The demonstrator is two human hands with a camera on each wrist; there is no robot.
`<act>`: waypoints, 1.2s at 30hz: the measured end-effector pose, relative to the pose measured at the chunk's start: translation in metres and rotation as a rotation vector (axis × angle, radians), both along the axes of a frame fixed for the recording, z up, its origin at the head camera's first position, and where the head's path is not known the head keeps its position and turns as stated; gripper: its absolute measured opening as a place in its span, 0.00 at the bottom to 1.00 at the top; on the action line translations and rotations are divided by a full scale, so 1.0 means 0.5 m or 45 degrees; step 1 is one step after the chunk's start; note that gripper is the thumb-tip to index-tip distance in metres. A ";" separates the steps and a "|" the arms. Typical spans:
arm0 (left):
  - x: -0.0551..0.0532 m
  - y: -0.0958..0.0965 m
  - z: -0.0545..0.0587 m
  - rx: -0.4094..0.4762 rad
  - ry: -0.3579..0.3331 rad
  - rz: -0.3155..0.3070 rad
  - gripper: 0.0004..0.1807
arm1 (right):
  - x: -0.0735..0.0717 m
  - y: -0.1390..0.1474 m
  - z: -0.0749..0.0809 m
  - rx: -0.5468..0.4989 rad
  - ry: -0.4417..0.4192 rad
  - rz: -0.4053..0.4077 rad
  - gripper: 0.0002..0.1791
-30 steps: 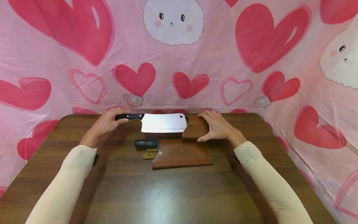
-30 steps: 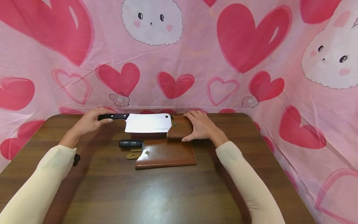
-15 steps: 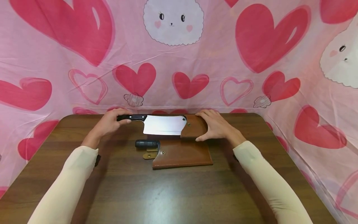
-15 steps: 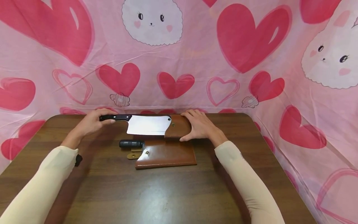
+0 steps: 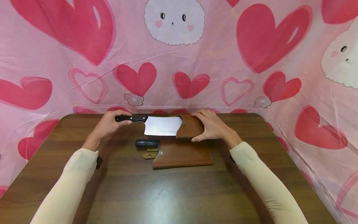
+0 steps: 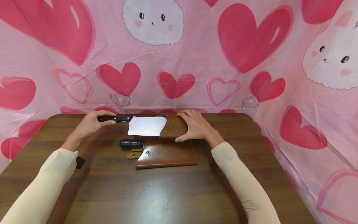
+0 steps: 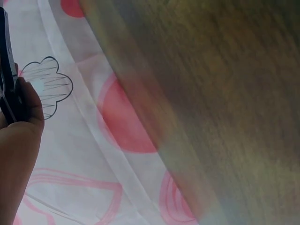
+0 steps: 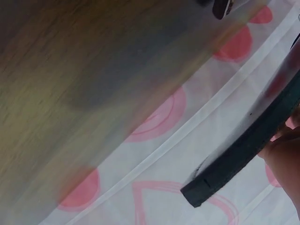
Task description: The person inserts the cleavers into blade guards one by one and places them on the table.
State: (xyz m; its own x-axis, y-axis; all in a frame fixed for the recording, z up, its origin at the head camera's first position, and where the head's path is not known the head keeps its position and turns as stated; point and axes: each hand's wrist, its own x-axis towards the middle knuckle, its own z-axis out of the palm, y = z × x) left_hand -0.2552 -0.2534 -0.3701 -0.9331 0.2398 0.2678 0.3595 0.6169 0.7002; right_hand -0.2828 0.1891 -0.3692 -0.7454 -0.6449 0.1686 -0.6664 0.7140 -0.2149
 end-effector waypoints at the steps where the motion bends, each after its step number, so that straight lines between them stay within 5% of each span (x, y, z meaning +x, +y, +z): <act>1: 0.001 -0.001 0.000 0.008 -0.017 0.007 0.17 | 0.001 -0.003 0.000 -0.008 -0.002 0.002 0.62; 15: 0.010 -0.001 -0.004 0.044 -0.119 0.050 0.19 | 0.008 -0.020 -0.004 -0.051 0.002 0.003 0.60; 36: 0.008 0.024 0.001 0.037 -0.132 0.028 0.18 | 0.013 -0.044 -0.005 -0.027 -0.006 -0.002 0.61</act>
State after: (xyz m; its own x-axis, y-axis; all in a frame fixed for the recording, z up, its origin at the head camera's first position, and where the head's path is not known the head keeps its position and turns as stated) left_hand -0.2514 -0.2414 -0.3698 -0.9611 0.2127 0.1765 0.2712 0.6027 0.7505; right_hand -0.2761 0.1669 -0.3717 -0.7474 -0.6399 0.1787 -0.6640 0.7104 -0.2331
